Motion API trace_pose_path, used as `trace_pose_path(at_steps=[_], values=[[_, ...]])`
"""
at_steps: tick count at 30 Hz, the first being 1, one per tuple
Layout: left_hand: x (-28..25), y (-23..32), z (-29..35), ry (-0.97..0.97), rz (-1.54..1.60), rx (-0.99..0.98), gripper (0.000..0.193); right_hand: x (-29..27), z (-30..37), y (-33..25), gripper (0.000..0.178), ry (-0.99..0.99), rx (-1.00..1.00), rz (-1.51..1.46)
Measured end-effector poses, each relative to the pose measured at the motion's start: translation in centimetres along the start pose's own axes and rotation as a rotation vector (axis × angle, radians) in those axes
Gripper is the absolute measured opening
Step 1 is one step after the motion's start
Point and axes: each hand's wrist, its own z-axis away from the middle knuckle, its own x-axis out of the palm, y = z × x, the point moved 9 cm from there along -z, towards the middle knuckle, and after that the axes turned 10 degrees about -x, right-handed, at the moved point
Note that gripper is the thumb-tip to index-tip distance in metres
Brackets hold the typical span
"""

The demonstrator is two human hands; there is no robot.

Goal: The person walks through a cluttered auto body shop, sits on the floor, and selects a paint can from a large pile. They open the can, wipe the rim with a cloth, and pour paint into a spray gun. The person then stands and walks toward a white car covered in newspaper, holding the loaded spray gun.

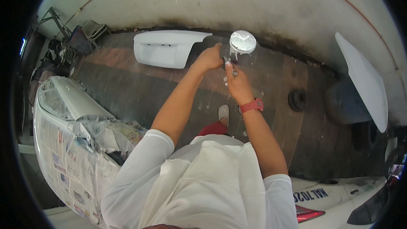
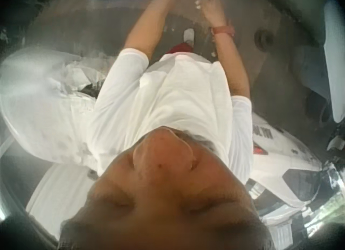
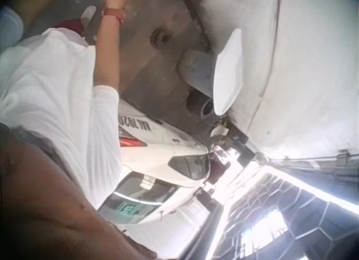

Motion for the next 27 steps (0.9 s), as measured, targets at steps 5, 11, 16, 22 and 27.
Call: trace_pose_path(at_steps=[5, 11, 16, 22, 27], values=[[-2.0, 2.5, -11.2, -0.03, 0.034, 0.027, 0.08, -2.2, -10.9, 0.6, 0.062, 0.052, -0.026, 0.042], [-3.0, 6.5, -19.0, -0.034, -0.017, 0.055, 0.08, -5.6, -19.2, 2.0, 0.063, 0.121, -0.034, 0.045], [-2.4, 8.0, -24.0, -0.091, -0.036, -0.015, 0.08, -7.6, -23.7, 4.6, 0.06, 0.038, 0.103, 0.036], [-1.1, 10.7, -28.5, -0.039, -0.057, -0.09, 0.081, -11.1, -28.5, 5.7, 0.062, -0.027, 0.0, -0.023], [2.0, 13.9, -33.2, -0.033, -0.081, 0.007, 0.074, -16.1, -31.5, 8.3, 0.063, -0.09, -0.111, 0.014]])
